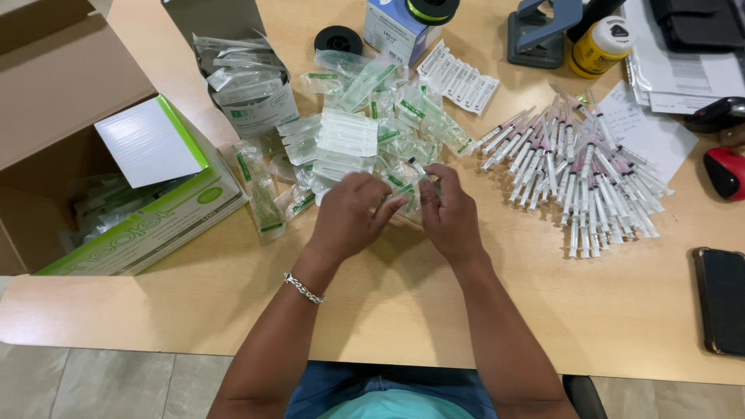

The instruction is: The person unpacks syringes and needles from sealed plastic wrappers and assembles them by attaching the needle to the syringe barrel. The person places the assembled syringes on the table and continues the process with additional units from a box.

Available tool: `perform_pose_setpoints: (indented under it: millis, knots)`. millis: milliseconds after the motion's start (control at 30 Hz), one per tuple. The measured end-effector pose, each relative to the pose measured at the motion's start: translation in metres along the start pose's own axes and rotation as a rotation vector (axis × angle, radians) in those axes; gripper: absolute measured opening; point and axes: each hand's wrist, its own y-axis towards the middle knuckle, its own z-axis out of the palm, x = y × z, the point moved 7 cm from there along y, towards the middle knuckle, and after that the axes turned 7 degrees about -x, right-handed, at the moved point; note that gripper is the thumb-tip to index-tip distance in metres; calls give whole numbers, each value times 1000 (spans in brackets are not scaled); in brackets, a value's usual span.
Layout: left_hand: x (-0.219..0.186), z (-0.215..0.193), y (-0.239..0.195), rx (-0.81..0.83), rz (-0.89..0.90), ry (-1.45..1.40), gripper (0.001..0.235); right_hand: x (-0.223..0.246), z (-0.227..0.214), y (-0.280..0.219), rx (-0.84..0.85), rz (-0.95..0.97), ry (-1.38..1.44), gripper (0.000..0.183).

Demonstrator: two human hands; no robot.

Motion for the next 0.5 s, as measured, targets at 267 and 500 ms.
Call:
perform_pose_setpoints:
  millis: [267, 500]
  knots:
    - [42, -3, -5, -40, -744, -907, 27, -17, 11, -7, 71, -62, 304, 21]
    - [25, 12, -6, 10, -750, -985, 24, -12, 7, -7, 131, -40, 371, 25]
